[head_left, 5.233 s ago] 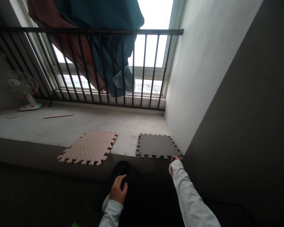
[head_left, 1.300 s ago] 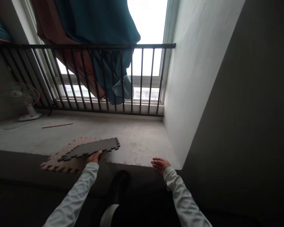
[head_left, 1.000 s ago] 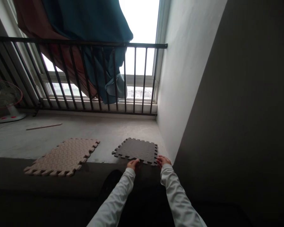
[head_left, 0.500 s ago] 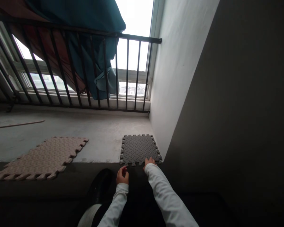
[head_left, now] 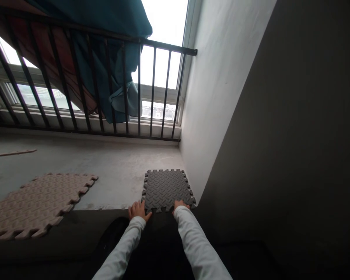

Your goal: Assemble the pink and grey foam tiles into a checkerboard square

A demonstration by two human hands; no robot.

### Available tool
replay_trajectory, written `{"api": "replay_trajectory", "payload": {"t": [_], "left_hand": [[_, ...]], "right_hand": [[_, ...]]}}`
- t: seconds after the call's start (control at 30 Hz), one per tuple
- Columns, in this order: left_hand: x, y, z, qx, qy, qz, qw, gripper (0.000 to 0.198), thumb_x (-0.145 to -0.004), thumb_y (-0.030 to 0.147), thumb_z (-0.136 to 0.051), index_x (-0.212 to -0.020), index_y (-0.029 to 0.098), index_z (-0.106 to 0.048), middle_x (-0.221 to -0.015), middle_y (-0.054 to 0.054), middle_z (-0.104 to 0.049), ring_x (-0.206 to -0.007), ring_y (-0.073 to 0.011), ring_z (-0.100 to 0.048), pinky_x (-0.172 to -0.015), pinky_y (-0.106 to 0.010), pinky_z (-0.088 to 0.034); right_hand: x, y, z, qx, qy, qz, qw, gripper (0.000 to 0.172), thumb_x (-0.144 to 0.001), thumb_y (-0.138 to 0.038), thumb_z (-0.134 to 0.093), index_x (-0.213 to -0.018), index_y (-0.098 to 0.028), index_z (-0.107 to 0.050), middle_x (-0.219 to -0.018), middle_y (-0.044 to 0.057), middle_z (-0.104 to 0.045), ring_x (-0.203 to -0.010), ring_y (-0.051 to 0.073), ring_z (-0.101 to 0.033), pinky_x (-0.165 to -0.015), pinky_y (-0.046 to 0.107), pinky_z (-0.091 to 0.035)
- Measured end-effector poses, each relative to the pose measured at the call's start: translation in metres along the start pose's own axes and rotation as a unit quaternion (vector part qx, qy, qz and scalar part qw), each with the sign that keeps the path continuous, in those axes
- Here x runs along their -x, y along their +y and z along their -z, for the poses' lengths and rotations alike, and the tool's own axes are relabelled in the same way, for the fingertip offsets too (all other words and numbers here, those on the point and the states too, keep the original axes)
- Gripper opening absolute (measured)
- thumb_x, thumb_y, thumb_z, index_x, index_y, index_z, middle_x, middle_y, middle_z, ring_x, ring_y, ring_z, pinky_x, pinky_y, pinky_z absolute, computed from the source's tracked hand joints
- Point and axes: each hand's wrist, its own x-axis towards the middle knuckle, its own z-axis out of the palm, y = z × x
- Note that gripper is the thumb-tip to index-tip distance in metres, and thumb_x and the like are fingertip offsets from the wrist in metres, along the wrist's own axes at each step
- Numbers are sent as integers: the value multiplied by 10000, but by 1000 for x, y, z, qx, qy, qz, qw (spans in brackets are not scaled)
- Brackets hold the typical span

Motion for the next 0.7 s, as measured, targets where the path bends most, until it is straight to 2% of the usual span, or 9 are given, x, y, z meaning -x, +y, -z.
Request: {"api": "replay_trajectory", "payload": {"t": [0.1, 0.33, 0.5, 0.6, 0.7], "left_hand": [[-11, -2, 3, 3, -20, -21, 1000, 630, -623, 457, -502, -1186, 185, -421, -1256, -117, -391, -1194, -259, -242, -978, -414, -106], [-33, -6, -2, -7, -48, -39, 998, 683, -611, 451, -502, -1214, 151, -385, -1243, -116, -407, -1182, -246, -266, -949, -339, -205], [-37, -7, -3, -13, -51, -56, 997, 692, -613, 447, -504, -1226, 158, -366, -1233, -89, -440, -1171, -233, -294, -944, -330, -228], [-33, -18, 3, -16, -13, -59, 998, 654, -639, 420, -487, -1236, 189, -353, -1225, -48, -462, -1163, -213, -313, -945, -323, -232], [-31, -48, 17, -40, 45, -52, 997, 580, -668, 368, -464, -1215, 190, -386, -1197, -49, -487, -1128, -196, -361, -934, -303, -255]], "right_hand": [[-1, 1, 2, -10, -3, 0, 1000, 481, -616, -191, -570, -1093, -197, -506, -1198, 125, -447, -1132, 255, -374, -894, 410, -303], [-4, 0, 5, -73, -10, -2, 997, 451, -603, -180, -582, -1052, -169, -543, -1175, 142, -474, -1058, 255, -459, -889, 398, -325], [-7, 2, 4, -171, 28, -14, 985, 352, -529, -106, -608, -874, -173, -610, -1101, 126, -540, -1070, 285, -442, -885, 434, -318], [-13, 5, 4, -281, 65, -16, 957, 214, -520, -95, -604, -720, -171, -603, -987, 104, -598, -1064, 268, -446, -879, 405, -334], [-23, 11, 5, -433, 76, -10, 898, 43, -597, -184, -573, -607, -176, -533, -770, 49, -627, -841, 177, -564, -717, 296, -440]]}}
